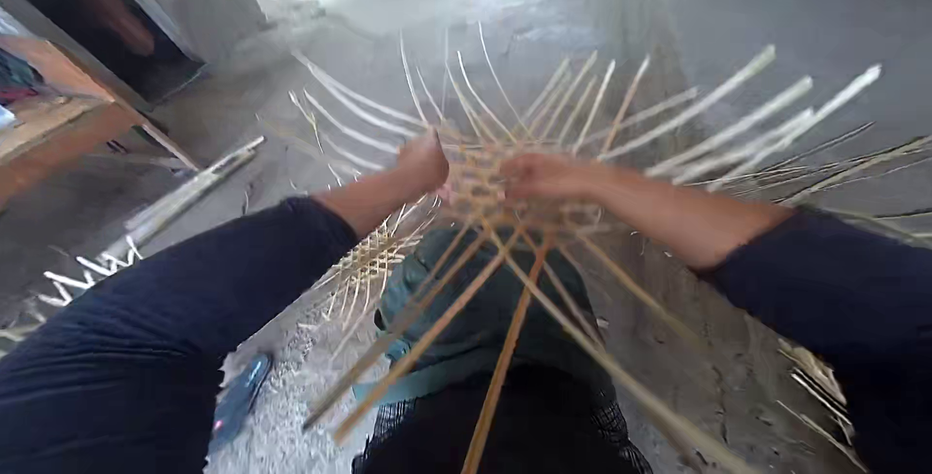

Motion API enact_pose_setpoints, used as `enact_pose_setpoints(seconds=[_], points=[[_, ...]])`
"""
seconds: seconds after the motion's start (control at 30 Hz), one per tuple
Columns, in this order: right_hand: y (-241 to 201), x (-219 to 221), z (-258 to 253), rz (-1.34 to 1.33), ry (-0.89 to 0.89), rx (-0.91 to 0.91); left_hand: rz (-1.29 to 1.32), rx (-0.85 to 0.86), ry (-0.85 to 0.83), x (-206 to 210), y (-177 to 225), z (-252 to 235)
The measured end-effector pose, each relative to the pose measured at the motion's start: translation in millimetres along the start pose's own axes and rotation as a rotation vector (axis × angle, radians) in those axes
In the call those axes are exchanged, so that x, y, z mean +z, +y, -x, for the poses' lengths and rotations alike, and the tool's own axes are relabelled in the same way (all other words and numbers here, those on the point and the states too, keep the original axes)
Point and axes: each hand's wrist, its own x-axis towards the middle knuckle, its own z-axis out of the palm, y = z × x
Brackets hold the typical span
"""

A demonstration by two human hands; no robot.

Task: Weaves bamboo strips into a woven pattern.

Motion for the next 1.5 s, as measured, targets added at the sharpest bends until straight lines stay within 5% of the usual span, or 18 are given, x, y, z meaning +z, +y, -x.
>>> enact_pose_setpoints(seconds=[0.13, 0.3, 0.47, 0.97, 1.5], points=[[21.2, 152.8, 71.5, 0.132, -0.005, 0.076, 0.099, -0.033, -0.164, 115.2, -78.7, 82.3], [42.0, 229.2, 89.3, 0.249, 0.395, -0.175, 0.08, 0.091, 0.222, 166.7, -119.7, 131.7], [36.3, 213.5, 78.6, 0.146, 0.405, -0.229, 0.078, 0.081, 0.392, 181.8, -123.2, 138.9], [12.5, 214.9, 22.1, 0.238, 0.484, -0.208, 0.157, 0.094, 0.439, 172.9, -115.1, 123.1], [20.6, 233.7, 15.4, 0.248, 0.597, -0.206, 0.238, -0.08, 0.286, 162.4, -116.0, 88.2]])
